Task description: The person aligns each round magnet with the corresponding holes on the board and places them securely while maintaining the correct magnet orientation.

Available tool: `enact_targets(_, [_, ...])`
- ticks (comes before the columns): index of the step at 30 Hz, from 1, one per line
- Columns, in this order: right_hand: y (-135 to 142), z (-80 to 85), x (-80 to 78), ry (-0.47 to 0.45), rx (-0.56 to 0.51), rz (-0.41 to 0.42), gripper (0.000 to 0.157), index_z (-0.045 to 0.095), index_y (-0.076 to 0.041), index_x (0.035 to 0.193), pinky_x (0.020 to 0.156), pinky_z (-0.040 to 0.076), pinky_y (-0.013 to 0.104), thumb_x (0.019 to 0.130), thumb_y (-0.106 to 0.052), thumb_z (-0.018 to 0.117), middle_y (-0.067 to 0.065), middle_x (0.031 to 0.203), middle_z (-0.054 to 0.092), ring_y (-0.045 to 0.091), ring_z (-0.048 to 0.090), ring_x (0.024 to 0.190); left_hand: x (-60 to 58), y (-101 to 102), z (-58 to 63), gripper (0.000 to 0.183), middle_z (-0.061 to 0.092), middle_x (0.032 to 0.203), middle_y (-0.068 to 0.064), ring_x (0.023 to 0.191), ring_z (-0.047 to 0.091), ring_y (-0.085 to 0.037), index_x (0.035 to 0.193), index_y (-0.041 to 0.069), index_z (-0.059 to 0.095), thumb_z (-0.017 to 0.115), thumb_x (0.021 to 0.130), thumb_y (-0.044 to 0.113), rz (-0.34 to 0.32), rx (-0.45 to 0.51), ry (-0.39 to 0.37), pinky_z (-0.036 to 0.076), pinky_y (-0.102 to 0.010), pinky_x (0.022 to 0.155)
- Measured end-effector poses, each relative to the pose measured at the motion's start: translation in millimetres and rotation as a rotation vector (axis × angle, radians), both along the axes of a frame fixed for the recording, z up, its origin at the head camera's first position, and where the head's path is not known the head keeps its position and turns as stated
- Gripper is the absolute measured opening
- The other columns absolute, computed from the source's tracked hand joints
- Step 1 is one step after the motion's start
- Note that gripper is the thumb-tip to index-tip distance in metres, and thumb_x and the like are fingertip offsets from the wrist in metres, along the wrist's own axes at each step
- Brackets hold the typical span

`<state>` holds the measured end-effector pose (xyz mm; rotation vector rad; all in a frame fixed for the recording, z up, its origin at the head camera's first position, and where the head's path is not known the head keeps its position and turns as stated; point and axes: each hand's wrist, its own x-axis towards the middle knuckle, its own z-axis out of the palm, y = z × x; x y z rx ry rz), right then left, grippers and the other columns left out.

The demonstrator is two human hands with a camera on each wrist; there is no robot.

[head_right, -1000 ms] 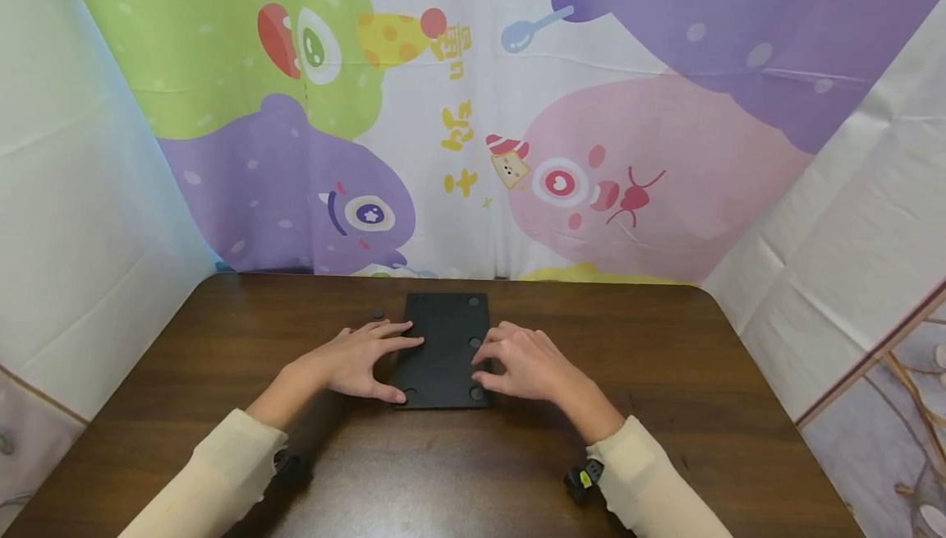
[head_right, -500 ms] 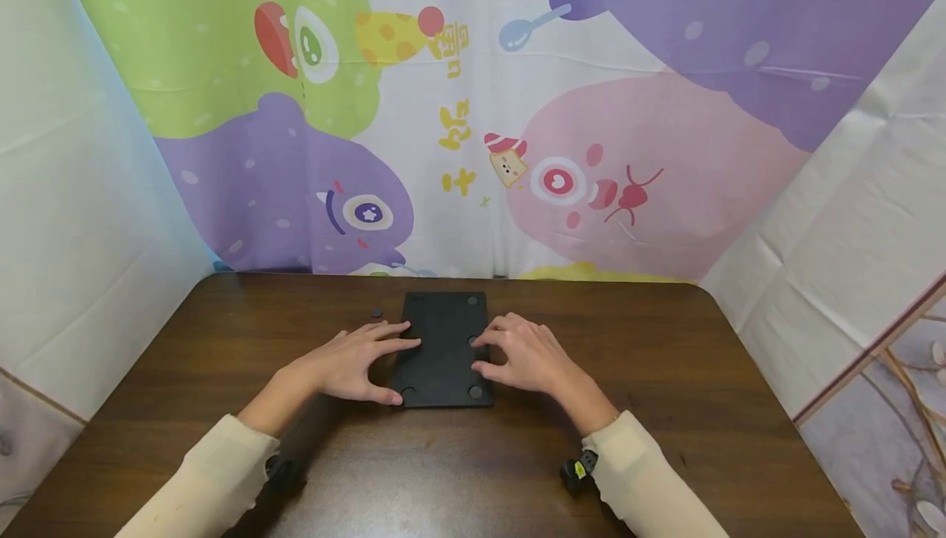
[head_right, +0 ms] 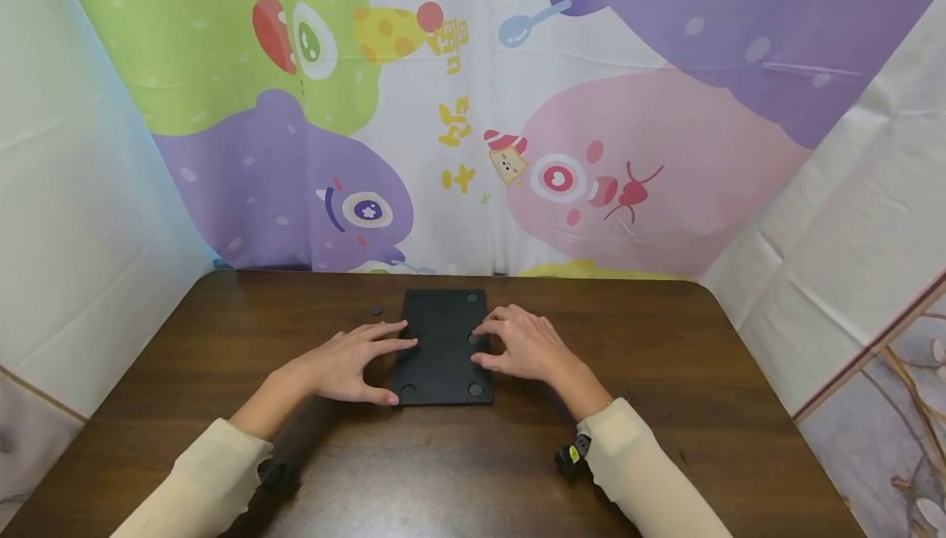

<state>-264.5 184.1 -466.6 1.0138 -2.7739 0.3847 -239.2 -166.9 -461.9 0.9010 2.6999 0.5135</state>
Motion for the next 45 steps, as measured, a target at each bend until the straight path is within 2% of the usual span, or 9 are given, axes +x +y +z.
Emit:
enact_targets(8, [-1.2,-3.6,-5.7,-0.033,0.011,-0.035,0.047,0.084,-0.022,0.134,0.090,0.068,0.054,0.097,-0.051,0.087,0.009,0.143,0.078,0.034,0.074,0.128,3.9,-6.9,2.3,0.093,0.035,0.186,-0.015,0.169,0.034,-0.057,0.171,0.024,0.051,0.085,0.094,0.061,0.006,0.015,0.009,0.027,-0.097,0.119])
enact_targets(13, [-1.2,-4.3,-8.4,-0.064,0.008,-0.052,0.051,0.082,-0.021,0.137,0.099,0.066,0.059,0.096,-0.051,0.087,0.011,0.148,0.075,0.036,0.072,0.133,5.7,-10.1,3.4,0.092,0.035,0.185,-0.016,0.168,0.035,-0.058,0.171,0.022,0.051,0.085,0.095,0.060,-0.008,0.020,0.024,0.028,-0.097,0.119])
enact_targets(18, [-3.1,-5.1,-11.7,-0.094,0.012,-0.059,0.057,0.080,-0.021,0.140,0.104,0.064,0.061,0.096,-0.056,0.086,0.013,0.153,0.072,0.038,0.069,0.139,7.6,-15.6,2.2,0.091,0.036,0.184,-0.018,0.166,0.037,-0.060,0.170,0.021,0.052,0.084,0.095,0.061,-0.011,0.030,0.041,0.029,-0.098,0.117])
enact_targets(26, [-5.0,-7.0,-14.9,-0.149,0.026,-0.077,0.067,0.076,-0.023,0.148,0.106,0.062,0.066,0.094,-0.062,0.086,0.014,0.165,0.063,0.041,0.060,0.152,10.6,-28.1,0.0,0.092,0.037,0.185,-0.015,0.169,0.034,-0.058,0.170,0.024,0.052,0.084,0.094,0.064,0.031,0.027,0.052,0.029,-0.097,0.118])
enact_targets(35, [-8.6,-8.2,-19.3,-0.202,0.029,-0.073,0.077,0.070,-0.024,0.154,0.116,0.055,0.072,0.092,-0.066,0.086,0.015,0.173,0.056,0.043,0.053,0.159,11.7,-37.9,3.2,0.090,0.043,0.182,-0.016,0.165,0.040,-0.058,0.169,0.022,0.055,0.085,0.093,0.062,0.046,0.021,0.096,0.033,-0.097,0.115])
enact_targets(45, [-11.5,-10.0,-24.3,-0.229,0.042,-0.083,0.081,0.068,-0.025,0.157,0.123,0.047,0.075,0.091,-0.068,0.085,0.016,0.174,0.054,0.045,0.050,0.161,9.6,-52.3,0.9,0.079,0.058,0.171,-0.016,0.157,0.055,-0.049,0.162,0.021,0.063,0.083,0.094,0.058,0.079,0.030,0.198,0.043,-0.088,0.116])
